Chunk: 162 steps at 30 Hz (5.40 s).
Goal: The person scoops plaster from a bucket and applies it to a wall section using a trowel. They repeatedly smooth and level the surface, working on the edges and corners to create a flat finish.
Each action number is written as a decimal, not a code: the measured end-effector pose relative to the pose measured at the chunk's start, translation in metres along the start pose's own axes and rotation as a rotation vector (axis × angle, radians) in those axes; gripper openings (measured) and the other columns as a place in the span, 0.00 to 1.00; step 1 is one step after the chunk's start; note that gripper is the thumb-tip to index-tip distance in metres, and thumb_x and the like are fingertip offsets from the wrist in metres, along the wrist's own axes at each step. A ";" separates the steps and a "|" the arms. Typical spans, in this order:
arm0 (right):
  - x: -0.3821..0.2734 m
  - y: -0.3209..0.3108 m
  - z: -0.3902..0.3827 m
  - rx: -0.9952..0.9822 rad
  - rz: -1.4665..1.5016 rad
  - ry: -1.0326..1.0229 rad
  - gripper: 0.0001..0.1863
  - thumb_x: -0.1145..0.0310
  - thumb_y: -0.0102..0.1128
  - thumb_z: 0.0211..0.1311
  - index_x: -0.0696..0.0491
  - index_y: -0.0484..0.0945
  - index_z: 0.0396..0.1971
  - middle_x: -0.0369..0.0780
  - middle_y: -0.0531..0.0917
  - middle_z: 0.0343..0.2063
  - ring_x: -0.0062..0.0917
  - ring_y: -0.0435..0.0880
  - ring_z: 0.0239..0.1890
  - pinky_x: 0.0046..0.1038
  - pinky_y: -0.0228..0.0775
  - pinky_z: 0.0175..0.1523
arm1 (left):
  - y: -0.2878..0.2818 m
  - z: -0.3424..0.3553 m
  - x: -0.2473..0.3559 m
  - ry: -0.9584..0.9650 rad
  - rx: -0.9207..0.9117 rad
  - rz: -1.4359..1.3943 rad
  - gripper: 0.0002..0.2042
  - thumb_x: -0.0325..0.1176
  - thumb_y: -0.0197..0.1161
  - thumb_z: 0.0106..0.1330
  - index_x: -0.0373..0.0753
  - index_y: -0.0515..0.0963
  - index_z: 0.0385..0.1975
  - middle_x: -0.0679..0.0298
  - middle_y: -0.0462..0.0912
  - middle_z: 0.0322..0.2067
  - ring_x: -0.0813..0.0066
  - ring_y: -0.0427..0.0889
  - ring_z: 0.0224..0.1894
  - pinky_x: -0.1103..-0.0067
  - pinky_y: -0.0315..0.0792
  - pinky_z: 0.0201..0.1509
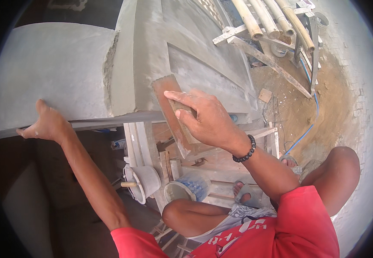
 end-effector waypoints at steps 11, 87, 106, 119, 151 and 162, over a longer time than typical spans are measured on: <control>0.002 0.004 -0.010 -0.062 -0.018 0.033 0.27 0.74 0.59 0.62 0.51 0.78 0.63 0.45 0.74 0.27 0.36 0.71 0.28 0.35 0.65 0.37 | -0.002 -0.006 0.006 -0.113 -0.040 -0.081 0.48 0.28 0.64 0.62 0.26 0.36 0.75 0.40 0.57 0.66 0.54 0.74 0.60 0.67 0.75 0.62; -0.087 -0.013 0.346 -0.654 -1.237 -0.182 0.22 0.68 0.61 0.58 0.48 0.85 0.55 0.44 0.85 0.51 0.31 0.88 0.42 0.32 0.84 0.47 | -0.005 -0.008 -0.001 0.249 0.044 0.087 0.48 0.33 0.68 0.59 0.14 0.43 0.70 0.33 0.54 0.67 0.42 0.56 0.73 0.59 0.50 0.78; -0.052 -0.102 0.311 -0.153 -0.560 0.134 0.22 0.63 0.56 0.72 0.51 0.78 0.63 0.47 0.84 0.53 0.26 0.91 0.42 0.28 0.88 0.46 | 0.006 -0.019 0.005 0.293 0.457 0.040 0.41 0.18 0.62 0.48 0.30 0.59 0.69 0.44 0.69 0.61 0.46 0.69 0.66 0.60 0.61 0.73; 0.038 -0.041 0.289 -0.066 -0.177 0.234 0.25 0.66 0.52 0.72 0.54 0.73 0.67 0.43 0.83 0.50 0.24 0.86 0.47 0.28 0.82 0.54 | 0.003 -0.017 0.002 0.197 0.429 0.058 0.39 0.18 0.63 0.48 0.28 0.61 0.67 0.42 0.71 0.58 0.45 0.71 0.62 0.60 0.65 0.70; -0.108 -0.027 0.241 -0.817 -0.862 -0.242 0.20 0.60 0.63 0.64 0.47 0.86 0.55 0.44 0.88 0.48 0.24 0.89 0.41 0.24 0.80 0.54 | 0.012 -0.025 0.000 0.237 0.450 -0.079 0.39 0.17 0.63 0.48 0.28 0.61 0.67 0.42 0.71 0.57 0.44 0.71 0.63 0.60 0.63 0.71; 0.046 -0.094 0.288 -0.187 -0.363 -0.200 0.27 0.55 0.61 0.72 0.41 0.72 0.70 0.39 0.83 0.56 0.21 0.83 0.53 0.29 0.77 0.58 | 0.013 -0.021 -0.005 0.228 0.445 -0.059 0.39 0.17 0.63 0.48 0.28 0.61 0.67 0.42 0.71 0.58 0.44 0.71 0.63 0.60 0.63 0.71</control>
Point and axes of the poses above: each hand's wrist, its own z-axis towards the middle knuckle, its own y-axis out of the palm, x = y × z, the point moved 5 cm from there along z, towards the middle knuckle
